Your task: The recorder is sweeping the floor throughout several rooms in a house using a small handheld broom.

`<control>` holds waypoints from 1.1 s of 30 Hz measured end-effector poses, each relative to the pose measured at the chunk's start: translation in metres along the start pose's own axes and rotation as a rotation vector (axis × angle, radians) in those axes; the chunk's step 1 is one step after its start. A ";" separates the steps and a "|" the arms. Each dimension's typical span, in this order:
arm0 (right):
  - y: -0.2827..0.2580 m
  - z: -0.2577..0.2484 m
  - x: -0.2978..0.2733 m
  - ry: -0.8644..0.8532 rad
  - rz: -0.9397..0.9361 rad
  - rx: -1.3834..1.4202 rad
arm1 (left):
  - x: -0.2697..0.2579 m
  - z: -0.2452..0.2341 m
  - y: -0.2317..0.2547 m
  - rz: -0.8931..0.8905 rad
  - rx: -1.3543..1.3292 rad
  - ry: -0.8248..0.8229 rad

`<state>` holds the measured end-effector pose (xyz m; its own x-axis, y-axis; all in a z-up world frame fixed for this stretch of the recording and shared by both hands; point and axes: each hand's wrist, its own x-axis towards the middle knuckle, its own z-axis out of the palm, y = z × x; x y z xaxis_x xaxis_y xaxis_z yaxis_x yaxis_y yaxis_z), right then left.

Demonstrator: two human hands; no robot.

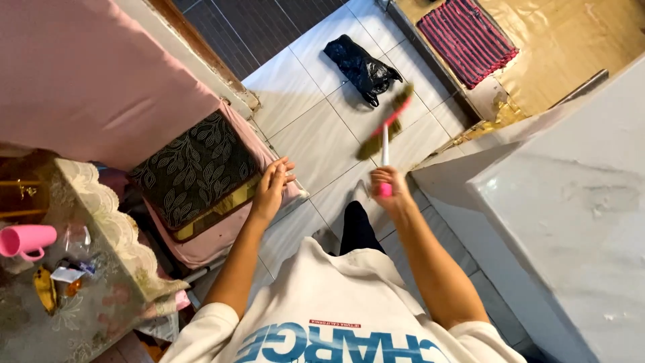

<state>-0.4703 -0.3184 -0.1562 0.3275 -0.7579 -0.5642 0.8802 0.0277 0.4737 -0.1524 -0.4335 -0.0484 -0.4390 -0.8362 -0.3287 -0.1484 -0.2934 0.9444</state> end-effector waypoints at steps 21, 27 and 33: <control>-0.122 0.160 -0.010 -0.118 0.061 0.085 | 0.211 0.121 0.103 0.005 0.112 -0.048; -0.114 0.181 -0.049 -0.327 -0.220 0.169 | 0.256 0.139 0.111 -0.014 0.121 -0.111; -0.063 0.286 -0.031 0.151 -0.495 0.035 | 0.319 0.165 0.139 -0.016 0.168 -0.229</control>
<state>-0.6338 -0.4831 0.0248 -0.0772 -0.5723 -0.8164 0.9310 -0.3343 0.1463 -0.4595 -0.6640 -0.0212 -0.6217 -0.6999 -0.3517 -0.2933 -0.2085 0.9330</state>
